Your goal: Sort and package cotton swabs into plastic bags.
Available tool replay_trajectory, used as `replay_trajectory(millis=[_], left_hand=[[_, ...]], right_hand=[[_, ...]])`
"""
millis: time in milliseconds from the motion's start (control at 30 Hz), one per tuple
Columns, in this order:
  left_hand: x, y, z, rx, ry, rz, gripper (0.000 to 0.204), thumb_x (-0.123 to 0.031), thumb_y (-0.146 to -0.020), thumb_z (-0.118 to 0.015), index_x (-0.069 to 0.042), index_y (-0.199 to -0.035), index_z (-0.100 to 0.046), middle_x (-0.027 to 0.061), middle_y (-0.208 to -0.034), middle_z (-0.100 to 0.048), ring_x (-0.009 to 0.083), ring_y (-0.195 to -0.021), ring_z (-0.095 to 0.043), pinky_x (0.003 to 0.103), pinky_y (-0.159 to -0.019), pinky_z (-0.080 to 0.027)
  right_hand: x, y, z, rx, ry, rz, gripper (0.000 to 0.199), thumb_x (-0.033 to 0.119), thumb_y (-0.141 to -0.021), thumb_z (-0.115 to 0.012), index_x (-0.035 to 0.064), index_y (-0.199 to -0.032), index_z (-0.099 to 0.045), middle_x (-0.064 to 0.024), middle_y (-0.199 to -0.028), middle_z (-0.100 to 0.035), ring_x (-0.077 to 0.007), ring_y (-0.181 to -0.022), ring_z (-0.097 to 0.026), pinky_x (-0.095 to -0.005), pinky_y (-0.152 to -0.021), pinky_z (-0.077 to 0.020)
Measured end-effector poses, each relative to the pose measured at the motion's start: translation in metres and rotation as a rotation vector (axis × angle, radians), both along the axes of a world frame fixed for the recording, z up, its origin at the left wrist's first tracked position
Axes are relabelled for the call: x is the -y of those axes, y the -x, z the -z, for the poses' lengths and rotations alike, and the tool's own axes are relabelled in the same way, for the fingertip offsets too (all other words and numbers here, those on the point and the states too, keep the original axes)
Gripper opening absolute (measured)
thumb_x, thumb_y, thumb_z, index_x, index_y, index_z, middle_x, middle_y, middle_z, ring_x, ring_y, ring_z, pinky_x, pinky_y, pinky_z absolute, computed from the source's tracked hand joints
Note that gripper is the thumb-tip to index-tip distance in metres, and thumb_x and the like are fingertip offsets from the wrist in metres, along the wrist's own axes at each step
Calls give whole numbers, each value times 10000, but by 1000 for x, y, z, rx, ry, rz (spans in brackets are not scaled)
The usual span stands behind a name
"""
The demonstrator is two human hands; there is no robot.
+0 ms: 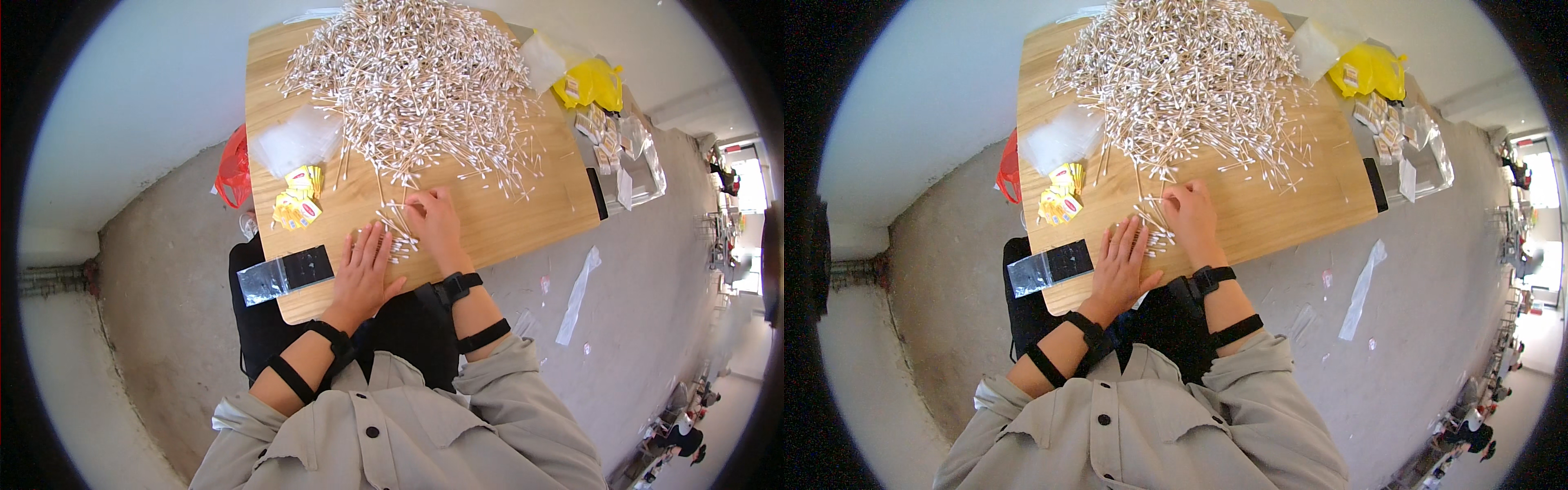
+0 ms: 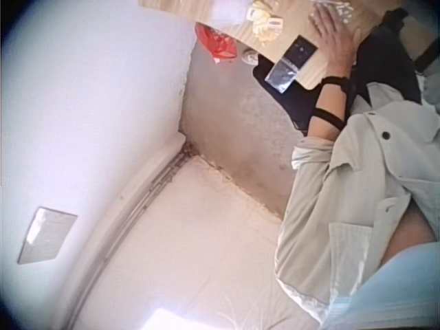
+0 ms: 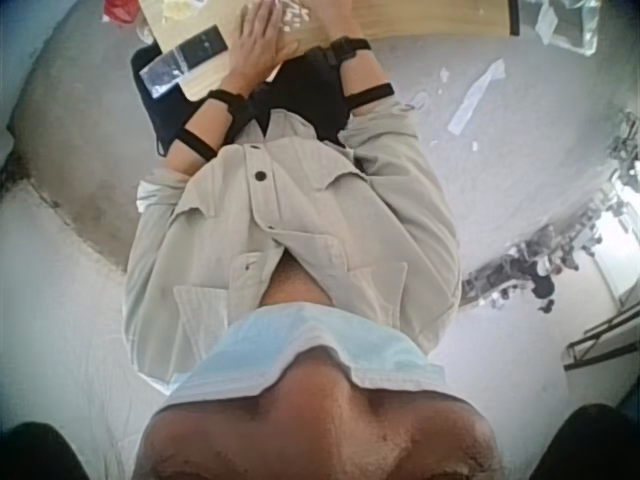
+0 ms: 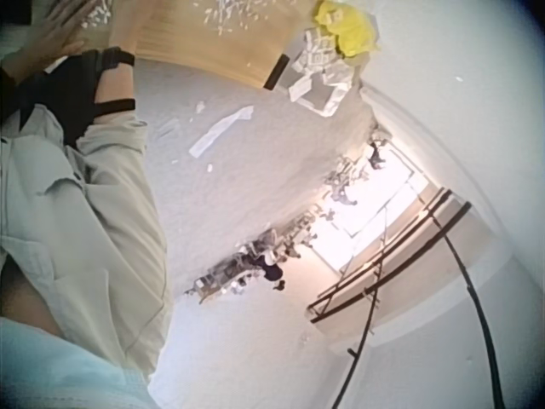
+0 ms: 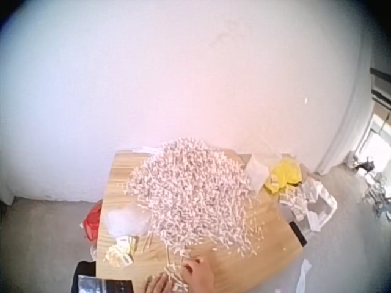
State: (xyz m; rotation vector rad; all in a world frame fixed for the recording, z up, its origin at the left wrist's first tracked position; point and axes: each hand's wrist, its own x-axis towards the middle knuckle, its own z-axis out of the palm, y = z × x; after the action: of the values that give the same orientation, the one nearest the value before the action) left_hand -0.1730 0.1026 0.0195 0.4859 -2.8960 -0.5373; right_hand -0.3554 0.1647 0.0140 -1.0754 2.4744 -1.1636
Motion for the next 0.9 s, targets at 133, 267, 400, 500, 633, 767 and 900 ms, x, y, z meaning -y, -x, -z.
replay_trajectory(millis=[133, 267, 400, 500, 633, 767, 900], left_hand=[[-1, 1, 0, -19, 5, 7, 786, -465, -854, -588, -9, -1440, -330, 194, -1521, -265, 332, -1422, -231, 498, -1164, -140], [0, -2, 1, -31, -5, -9, 779, -462, -858, -584, -8, -1438, -332, 196, -1507, -285, 334, -1415, -242, 495, -1165, -144], [0, 0, -1, -41, -17, -15, 771, -464, -856, -587, -8, -1428, -347, 195, -1493, -306, 334, -1408, -255, 487, -1165, -149], [-1, 1, -1, -50, -16, -17, 763, -461, -852, -594, -9, -1420, -358, 194, -1491, -309, 334, -1406, -258, 486, -1165, -155], [-1, 0, 0, -49, -24, -24, 759, -450, -844, -610, -8, -1412, -370, 196, -1489, -312, 336, -1403, -261, 488, -1163, -162], [-1, 0, 1, -62, -27, -21, 758, -443, -836, -620, -10, -1408, -375, 199, -1486, -314, 343, -1403, -259, 491, -1162, -164], [-1, 1, -2, -61, -33, -26, 744, -444, -841, -612, -14, -1404, -386, 204, -1475, -329, 346, -1402, -262, 491, -1163, -161]], right_hand=[[4, 5, 3, 104, 71, 159, 155, 199, -809, -691, 100, -928, -686, -87, -900, -619, -245, -817, -625, -344, -710, -506], [-3, -11, -8, 392, 120, 8, 138, 184, -829, -673, 84, -924, -677, -89, -787, -663, -238, -723, -640, -341, -672, -507], [-14, -16, -3, 333, -138, -217, 123, 155, -831, -659, 81, -930, -664, -113, -777, -664, -251, -723, -644, -349, -668, -506], [-12, -13, 2, 40, -42, 63, 121, 153, -830, -658, 79, -924, -656, -110, -810, -666, -265, -731, -647, -354, -675, -509], [-10, -10, -4, -4, -30, 144, 105, 153, -830, -658, 86, -910, -654, -96, -815, -655, -268, -731, -639, -367, -667, -506], [-2, -20, -3, 86, 3, 24, 95, 152, -819, -653, 91, -891, -649, -100, -819, -648, -278, -745, -641, -387, -654, -498], [12, -31, -4, -2, -182, -56, 135, 168, -773, -703, 105, -883, -660, -65, -823, -686, -215, -738, -670, -331, -645, -517]])
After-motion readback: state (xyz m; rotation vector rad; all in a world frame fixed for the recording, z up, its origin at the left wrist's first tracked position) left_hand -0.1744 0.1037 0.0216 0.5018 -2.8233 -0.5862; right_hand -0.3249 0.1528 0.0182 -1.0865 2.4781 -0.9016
